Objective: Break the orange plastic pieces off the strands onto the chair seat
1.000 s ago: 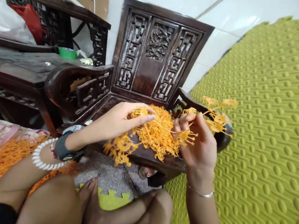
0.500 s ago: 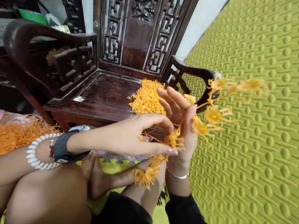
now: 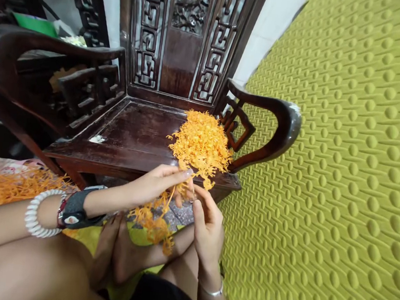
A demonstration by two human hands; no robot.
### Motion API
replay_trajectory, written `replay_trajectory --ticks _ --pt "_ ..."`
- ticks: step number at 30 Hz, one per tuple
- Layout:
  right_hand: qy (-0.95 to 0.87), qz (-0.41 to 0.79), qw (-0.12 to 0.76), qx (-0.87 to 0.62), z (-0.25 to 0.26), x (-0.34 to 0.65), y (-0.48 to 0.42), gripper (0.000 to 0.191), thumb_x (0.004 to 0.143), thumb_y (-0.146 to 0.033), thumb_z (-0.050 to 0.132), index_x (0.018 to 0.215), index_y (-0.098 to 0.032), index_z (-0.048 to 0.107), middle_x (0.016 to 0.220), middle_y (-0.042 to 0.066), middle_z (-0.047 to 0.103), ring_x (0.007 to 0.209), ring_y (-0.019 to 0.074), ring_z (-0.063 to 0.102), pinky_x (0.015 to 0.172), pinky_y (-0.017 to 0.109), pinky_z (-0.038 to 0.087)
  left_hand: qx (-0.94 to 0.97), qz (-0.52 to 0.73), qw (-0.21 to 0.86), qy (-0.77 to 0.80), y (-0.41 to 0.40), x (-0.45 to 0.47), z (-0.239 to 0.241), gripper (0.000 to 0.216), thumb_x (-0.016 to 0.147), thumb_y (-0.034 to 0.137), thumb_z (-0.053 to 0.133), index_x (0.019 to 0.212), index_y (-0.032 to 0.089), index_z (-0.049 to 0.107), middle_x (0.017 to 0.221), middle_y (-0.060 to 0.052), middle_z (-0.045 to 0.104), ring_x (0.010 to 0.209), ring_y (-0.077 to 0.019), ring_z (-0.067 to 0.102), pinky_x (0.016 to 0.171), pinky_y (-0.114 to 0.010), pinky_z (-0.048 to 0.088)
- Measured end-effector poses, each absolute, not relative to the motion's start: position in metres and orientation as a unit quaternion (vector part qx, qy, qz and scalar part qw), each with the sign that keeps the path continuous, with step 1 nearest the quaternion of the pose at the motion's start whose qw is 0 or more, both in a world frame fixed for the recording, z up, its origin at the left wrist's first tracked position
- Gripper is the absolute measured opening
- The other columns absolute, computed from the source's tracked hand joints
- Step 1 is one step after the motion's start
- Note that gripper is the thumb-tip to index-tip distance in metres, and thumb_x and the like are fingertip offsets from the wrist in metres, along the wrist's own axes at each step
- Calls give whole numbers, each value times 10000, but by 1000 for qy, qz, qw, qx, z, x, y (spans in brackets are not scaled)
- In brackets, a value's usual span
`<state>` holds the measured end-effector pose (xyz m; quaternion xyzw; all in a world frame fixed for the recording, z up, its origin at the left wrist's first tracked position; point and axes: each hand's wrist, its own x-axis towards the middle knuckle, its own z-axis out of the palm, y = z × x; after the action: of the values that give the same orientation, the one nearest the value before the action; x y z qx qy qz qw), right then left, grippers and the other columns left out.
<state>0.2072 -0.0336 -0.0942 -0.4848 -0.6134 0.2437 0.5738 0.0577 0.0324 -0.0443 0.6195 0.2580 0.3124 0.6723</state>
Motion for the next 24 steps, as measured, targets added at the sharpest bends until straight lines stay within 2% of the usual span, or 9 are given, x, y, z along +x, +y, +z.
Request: replay_trajectory --ticks 3,6,8,11,13,17,21,24 --pt "-599 151 603 -504 -100 199 -36 261 831 -291 606 1083 -226 580 1052 58 619 989 196 584 892 370 470 589 317 681 297 31 57 -47 380 891 474 470 873 122 613 695 -19 627 595 -114 574 667 -248 462" --pt "-599 78 611 -511 -105 195 -32 288 771 -296 679 1028 -219 576 1023 54 564 994 201 545 893 384 455 597 315 669 309 27 57 -48 377 903 445 448 1003 130 627 941 -64 659 742 -131 586 716 -247 467" --pt "-606 93 609 -503 -107 195 -27 253 804 -352 634 1010 -216 579 1016 60 557 994 210 543 875 393 454 640 299 643 296 26 57 -47 376 910 430 445 1087 151 623 1057 -69 644 851 -150 583 759 -250 462" --pt "-597 126 615 -499 -106 195 -24 168 839 -329 591 963 -217 575 952 42 567 922 190 558 814 359 457 701 275 599 271 27 54 -47 340 913 389 473 1145 188 619 1079 -49 645 934 -161 572 818 -259 446" --pt "-603 126 610 -500 -106 195 -25 36 859 -241 563 880 -213 570 855 14 554 823 154 547 752 311 443 704 277 594 272 30 52 -49 309 914 354 480 1094 166 647 1046 -52 658 950 -166 573 841 -269 438" --pt "-628 139 603 -471 -107 193 -35 159 891 -151 479 746 -198 526 705 -14 482 670 117 475 635 262 391 660 275 637 287 31 50 -50 233 861 295 560 893 98 681 908 -66 676 871 -162 582 800 -266 444" --pt "-618 209 601 -462 -109 190 -41 218 901 -198 476 684 -191 492 665 -15 480 637 113 471 599 249 381 512 273 759 296 21 50 -43 149 821 261 624 866 126 668 852 -22 666 834 -119 581 789 -227 444" --pt "-613 249 596 -455 -110 188 -40 261 909 -252 461 660 -186 498 633 -11 481 609 115 459 579 248 374 445 274 791 318 12 49 -34 160 798 289 670 832 134 659 780 -6 644 774 -106 579 723 -208 441"
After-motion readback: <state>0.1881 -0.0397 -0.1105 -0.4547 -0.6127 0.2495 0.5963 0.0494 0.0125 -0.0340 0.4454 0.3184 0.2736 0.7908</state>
